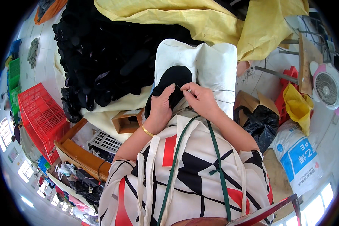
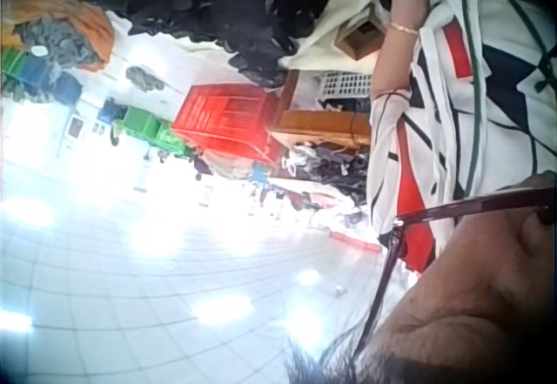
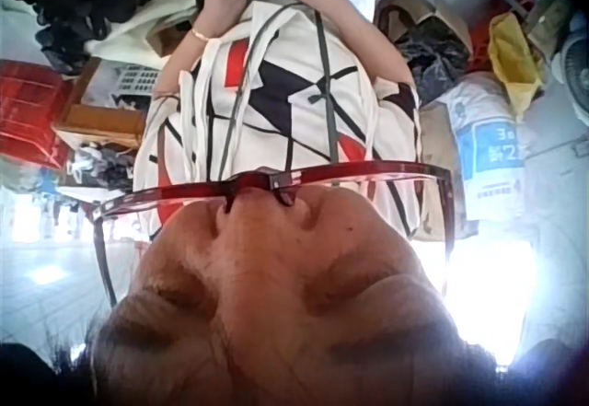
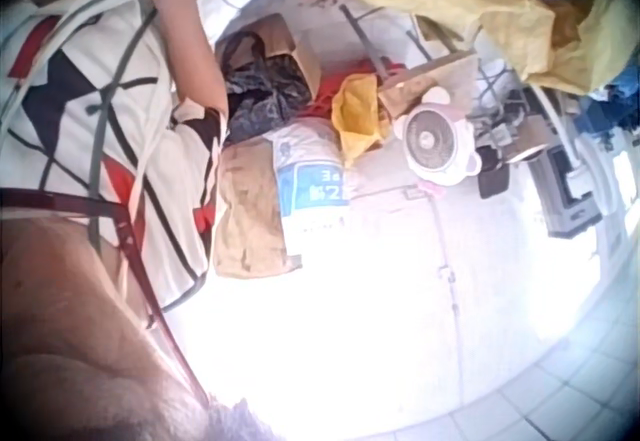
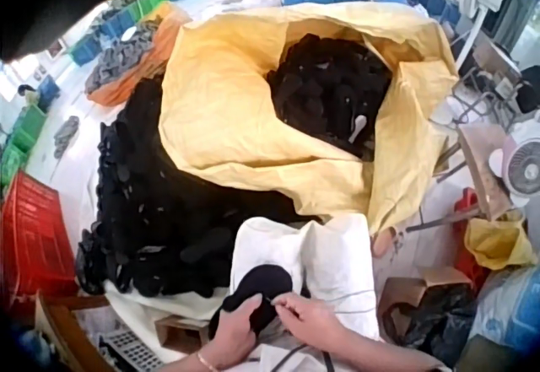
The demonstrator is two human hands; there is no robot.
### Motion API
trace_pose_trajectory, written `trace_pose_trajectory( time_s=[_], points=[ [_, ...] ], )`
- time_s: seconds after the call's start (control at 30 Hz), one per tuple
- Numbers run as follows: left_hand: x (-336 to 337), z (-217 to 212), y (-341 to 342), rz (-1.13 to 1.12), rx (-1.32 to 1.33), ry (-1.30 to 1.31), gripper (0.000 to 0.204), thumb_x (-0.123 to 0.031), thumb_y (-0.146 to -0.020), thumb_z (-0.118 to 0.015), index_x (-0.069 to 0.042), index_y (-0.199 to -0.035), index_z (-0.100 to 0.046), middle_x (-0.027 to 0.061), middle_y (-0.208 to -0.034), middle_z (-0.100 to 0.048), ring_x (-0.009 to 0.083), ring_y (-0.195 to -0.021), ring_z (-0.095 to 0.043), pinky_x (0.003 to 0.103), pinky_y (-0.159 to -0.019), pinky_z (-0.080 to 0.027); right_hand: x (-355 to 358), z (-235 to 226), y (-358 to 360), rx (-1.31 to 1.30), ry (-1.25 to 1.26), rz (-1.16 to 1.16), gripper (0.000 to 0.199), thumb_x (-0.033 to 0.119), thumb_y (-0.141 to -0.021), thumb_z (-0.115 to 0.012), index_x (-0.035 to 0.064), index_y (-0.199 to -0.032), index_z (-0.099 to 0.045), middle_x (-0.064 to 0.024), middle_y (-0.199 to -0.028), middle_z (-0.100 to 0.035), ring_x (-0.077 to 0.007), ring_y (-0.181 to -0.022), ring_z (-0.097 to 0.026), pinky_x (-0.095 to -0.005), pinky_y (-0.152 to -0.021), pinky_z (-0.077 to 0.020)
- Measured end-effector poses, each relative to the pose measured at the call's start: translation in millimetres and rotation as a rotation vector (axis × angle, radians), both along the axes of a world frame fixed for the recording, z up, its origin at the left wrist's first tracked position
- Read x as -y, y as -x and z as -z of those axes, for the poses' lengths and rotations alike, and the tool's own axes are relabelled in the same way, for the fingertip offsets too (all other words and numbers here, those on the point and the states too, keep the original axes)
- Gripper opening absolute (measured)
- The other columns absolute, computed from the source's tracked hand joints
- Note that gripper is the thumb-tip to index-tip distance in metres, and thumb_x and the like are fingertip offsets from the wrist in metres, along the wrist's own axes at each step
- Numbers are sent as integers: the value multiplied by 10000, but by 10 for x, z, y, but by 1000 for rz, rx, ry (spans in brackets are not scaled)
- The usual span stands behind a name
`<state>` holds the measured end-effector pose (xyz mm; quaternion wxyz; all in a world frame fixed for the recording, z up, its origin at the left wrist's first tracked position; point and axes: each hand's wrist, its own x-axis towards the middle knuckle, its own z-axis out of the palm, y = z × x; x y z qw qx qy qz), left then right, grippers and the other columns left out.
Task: The person sits in a factory setting and sews black gloves by hand using a needle and thread. They pick up gloves from a pile, stitch the seams, and place the finished items into a yellow sack.
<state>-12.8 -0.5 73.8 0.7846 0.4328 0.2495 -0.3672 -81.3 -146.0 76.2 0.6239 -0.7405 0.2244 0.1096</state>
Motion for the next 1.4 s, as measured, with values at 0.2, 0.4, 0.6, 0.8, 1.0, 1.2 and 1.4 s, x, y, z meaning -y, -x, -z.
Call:
trace_pose_trajectory(
  time_s=[0.2,0.4,0.6,0.8,1.0,1.2,1.4],
  points=[
    [-9,-38,-29,8,-63,-26,285,-62,-906,-653,-15,-1187,-650,68,-1146,-686,166,-1040,-646,300,-940,-503,16,61,-29,45,7,-7,140,118,-902,-604,26,-994,-657,-107,-690,-624,-187,-570,-566,-309,-567,-466],
    [-20,-48,-30,12,-71,-33,288,-73,-901,-665,-12,-1182,-650,69,-1145,-684,164,-1035,-644,299,-938,-503,46,41,-53,34,15,-41,156,126,-901,-602,22,-1001,-663,-109,-689,-623,-176,-570,-562,-307,-570,-465],
    [-34,1,-8,10,-76,-39,293,-80,-901,-668,-10,-1185,-650,70,-1152,-681,164,-1044,-639,302,-948,-496,101,26,-81,-10,6,-102,170,106,-913,-598,14,-1035,-670,-14,-682,-585,-67,-618,-492,-247,-571,-430],
    [-9,-33,65,41,-1,-84,309,-85,-906,-668,-7,-1204,-641,77,-1174,-673,165,-1050,-634,299,-946,-489,208,44,-136,-163,-235,-113,161,107,-898,-589,-10,-977,-666,8,-674,-582,-60,-571,-495,-245,-536,-422],
    [-21,31,145,114,89,-138,326,-91,-909,-669,8,-1217,-632,90,-1181,-671,167,-1055,-632,298,-952,-481,165,102,-154,-158,-215,-90,163,135,-869,-582,-20,-894,-627,-48,-651,-622,-114,-540,-558,-286,-523,-454],
    [-9,-8,21,91,9,-112,321,-78,-888,-686,12,-1194,-645,90,-1180,-673,164,-1057,-633,295,-957,-481,104,148,-40,44,-28,-100,146,159,-927,-570,30,-979,-614,-105,-756,-656,-213,-634,-618,-331,-616,-489],
    [-20,52,13,64,3,-88,307,-83,-888,-678,15,-1178,-652,81,-1153,-682,166,-1043,-640,293,-946,-492,81,171,1,43,32,-114,142,165,-934,-567,58,-1018,-610,-141,-798,-659,-306,-701,-636,-364,-657,-501]
  ],
)
